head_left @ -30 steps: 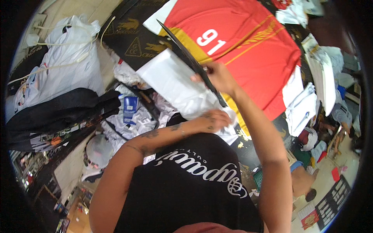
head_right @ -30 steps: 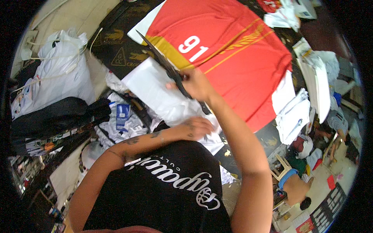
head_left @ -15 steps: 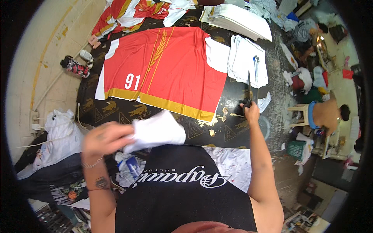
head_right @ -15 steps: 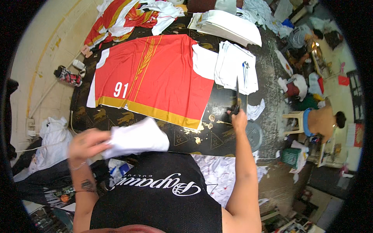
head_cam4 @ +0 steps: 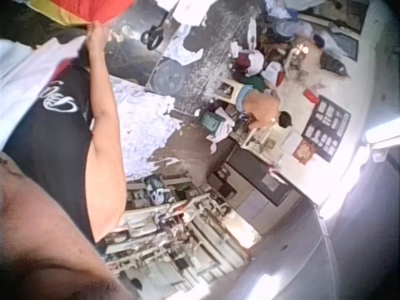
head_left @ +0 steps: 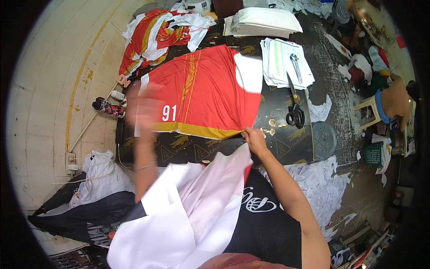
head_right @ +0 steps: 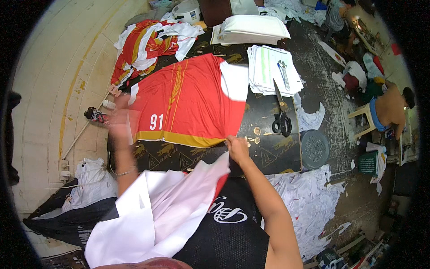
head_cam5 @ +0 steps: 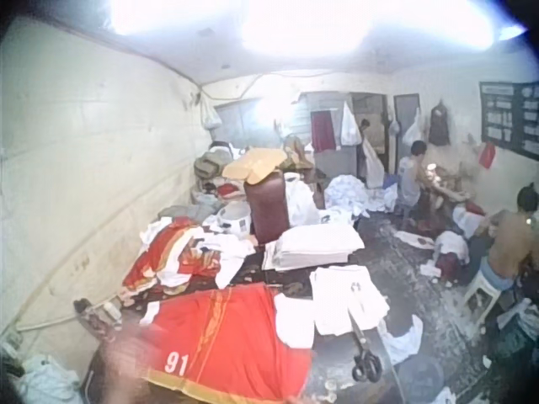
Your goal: The person uses shears to cut a large white fabric sheet on a table, then picks up and unfolds a red and white jersey, and continues cutting the white fabric. The person repeats this sequence of cutting and handling the jersey multiple times.
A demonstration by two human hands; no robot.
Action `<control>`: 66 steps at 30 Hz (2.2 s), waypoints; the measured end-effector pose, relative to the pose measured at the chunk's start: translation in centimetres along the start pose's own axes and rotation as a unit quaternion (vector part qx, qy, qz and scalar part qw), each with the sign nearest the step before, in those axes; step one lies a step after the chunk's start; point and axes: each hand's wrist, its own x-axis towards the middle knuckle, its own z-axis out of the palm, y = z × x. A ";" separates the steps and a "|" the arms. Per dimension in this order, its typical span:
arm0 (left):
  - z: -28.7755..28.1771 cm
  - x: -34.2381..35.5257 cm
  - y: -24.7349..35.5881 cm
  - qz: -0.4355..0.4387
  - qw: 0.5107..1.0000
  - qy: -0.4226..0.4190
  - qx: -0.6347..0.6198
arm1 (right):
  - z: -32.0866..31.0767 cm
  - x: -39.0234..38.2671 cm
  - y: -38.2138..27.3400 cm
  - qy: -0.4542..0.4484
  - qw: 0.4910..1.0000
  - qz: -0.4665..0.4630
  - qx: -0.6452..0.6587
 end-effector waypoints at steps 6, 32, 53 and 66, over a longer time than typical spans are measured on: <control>11.2 -21.6 -13.5 -0.024 0.953 -0.267 0.144 | -21.5 0.1 -9.5 -0.557 0.611 -0.281 0.488; -9.7 -29.0 -38.3 -0.231 0.926 -0.058 0.294 | -8.9 -3.3 8.5 0.043 0.961 -0.086 -0.260; 8.3 -2.6 -54.4 -0.360 0.828 -0.229 0.363 | -2.6 37.9 11.9 0.040 0.992 -0.068 -0.094; 12.5 7.6 -61.6 -0.458 0.804 -0.128 0.358 | -1.6 49.0 22.0 0.036 0.914 0.040 -0.402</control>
